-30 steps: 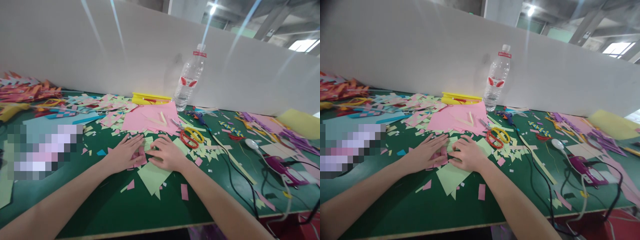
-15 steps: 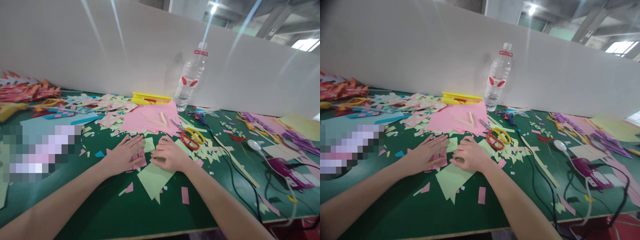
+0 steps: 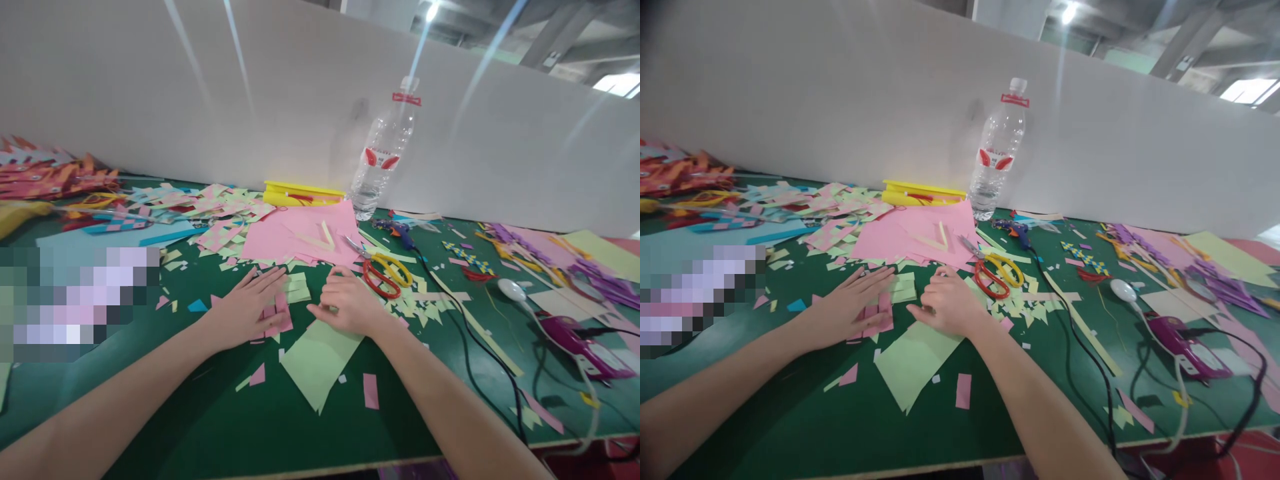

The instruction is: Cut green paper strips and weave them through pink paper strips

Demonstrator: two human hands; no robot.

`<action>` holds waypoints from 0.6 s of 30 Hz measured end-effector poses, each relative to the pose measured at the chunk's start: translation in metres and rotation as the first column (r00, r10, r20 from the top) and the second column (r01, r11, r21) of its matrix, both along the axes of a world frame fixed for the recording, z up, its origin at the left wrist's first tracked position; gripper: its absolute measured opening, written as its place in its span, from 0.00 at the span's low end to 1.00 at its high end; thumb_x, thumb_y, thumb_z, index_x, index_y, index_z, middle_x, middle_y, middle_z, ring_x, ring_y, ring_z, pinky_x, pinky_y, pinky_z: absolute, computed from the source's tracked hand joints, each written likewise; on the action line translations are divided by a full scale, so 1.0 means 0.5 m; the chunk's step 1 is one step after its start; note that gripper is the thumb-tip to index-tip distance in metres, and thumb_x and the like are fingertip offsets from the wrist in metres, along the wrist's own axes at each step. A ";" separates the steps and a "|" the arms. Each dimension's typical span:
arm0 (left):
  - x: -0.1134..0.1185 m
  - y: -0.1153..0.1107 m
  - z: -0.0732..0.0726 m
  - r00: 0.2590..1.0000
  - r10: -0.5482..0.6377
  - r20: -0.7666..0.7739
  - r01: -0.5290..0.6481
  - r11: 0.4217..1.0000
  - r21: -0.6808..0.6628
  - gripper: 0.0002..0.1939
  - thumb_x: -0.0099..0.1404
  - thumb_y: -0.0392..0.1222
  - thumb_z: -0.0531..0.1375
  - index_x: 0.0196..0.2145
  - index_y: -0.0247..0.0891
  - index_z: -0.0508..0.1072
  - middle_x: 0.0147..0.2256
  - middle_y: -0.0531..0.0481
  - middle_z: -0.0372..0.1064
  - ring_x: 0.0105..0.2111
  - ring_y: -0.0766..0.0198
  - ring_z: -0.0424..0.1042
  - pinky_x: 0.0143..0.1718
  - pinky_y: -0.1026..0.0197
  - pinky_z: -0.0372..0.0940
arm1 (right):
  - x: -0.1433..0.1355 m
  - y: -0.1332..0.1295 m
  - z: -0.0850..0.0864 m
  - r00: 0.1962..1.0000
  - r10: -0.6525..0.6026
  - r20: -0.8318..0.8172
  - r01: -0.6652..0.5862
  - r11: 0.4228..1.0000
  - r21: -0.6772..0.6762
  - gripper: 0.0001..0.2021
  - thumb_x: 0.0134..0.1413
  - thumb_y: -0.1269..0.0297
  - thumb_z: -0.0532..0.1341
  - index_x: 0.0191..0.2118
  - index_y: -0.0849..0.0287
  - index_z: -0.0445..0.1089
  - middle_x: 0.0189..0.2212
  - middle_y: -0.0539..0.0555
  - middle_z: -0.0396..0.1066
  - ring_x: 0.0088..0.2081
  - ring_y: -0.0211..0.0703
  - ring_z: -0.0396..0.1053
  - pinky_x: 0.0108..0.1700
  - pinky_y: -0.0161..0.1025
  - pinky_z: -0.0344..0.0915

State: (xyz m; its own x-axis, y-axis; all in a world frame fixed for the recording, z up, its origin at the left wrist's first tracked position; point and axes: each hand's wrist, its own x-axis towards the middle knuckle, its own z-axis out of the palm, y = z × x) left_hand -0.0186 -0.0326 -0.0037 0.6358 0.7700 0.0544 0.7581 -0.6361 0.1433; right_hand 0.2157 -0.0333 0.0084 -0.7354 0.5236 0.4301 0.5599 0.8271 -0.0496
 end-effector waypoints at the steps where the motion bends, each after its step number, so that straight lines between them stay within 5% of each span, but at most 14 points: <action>1: -0.001 0.001 -0.001 1.000 0.002 0.003 -0.002 1.000 -0.001 0.35 0.66 0.61 0.42 0.63 0.36 0.49 0.63 0.43 0.43 0.63 0.55 0.45 0.62 0.48 0.40 | -0.001 -0.001 0.001 1.000 -0.018 -0.008 0.019 1.000 0.010 0.21 0.60 0.60 0.53 0.17 0.58 0.66 0.15 0.48 0.64 0.22 0.36 0.58 0.44 0.42 0.56; 7: -0.002 0.001 -0.013 0.999 -0.023 0.025 0.021 0.998 0.053 0.34 0.66 0.62 0.43 0.63 0.40 0.50 0.63 0.45 0.45 0.62 0.56 0.47 0.62 0.48 0.38 | -0.008 -0.005 0.010 0.995 -0.052 -0.081 0.056 0.997 0.045 0.15 0.59 0.65 0.52 0.24 0.58 0.68 0.20 0.49 0.68 0.26 0.38 0.63 0.44 0.41 0.56; 12: 0.001 -0.004 0.003 0.998 -0.028 0.057 0.023 0.995 0.099 0.34 0.66 0.62 0.43 0.63 0.39 0.50 0.64 0.45 0.43 0.63 0.56 0.45 0.62 0.47 0.36 | 0.031 0.019 0.020 0.923 -0.261 -0.282 0.289 0.955 0.061 0.11 0.58 0.67 0.52 0.26 0.57 0.67 0.20 0.49 0.69 0.25 0.39 0.64 0.43 0.42 0.58; 15: -0.008 0.000 0.018 0.991 0.020 0.131 -0.040 0.987 0.154 0.31 0.68 0.58 0.42 0.62 0.37 0.50 0.63 0.44 0.47 0.62 0.57 0.46 0.62 0.46 0.37 | 0.085 0.050 0.024 0.784 -0.445 -0.432 0.513 0.857 0.048 0.10 0.56 0.64 0.53 0.27 0.57 0.68 0.23 0.52 0.70 0.26 0.42 0.66 0.39 0.42 0.60; 18: -0.027 0.014 0.023 0.971 0.109 0.212 -0.151 0.969 0.194 0.26 0.69 0.53 0.43 0.57 0.35 0.59 0.58 0.42 0.58 0.58 0.56 0.56 0.62 0.46 0.42 | 0.152 0.085 0.025 0.531 -0.692 -0.489 0.753 0.650 -0.104 0.13 0.57 0.61 0.50 0.37 0.60 0.69 0.32 0.57 0.71 0.33 0.46 0.67 0.40 0.42 0.61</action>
State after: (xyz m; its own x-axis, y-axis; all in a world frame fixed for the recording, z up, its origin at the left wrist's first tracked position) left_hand -0.0319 -0.0257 0.0077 0.4908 0.8037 0.3364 0.8062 -0.5653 0.1743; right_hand 0.2916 0.0091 0.0209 0.1715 0.7151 0.6776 0.9003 0.1655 -0.4025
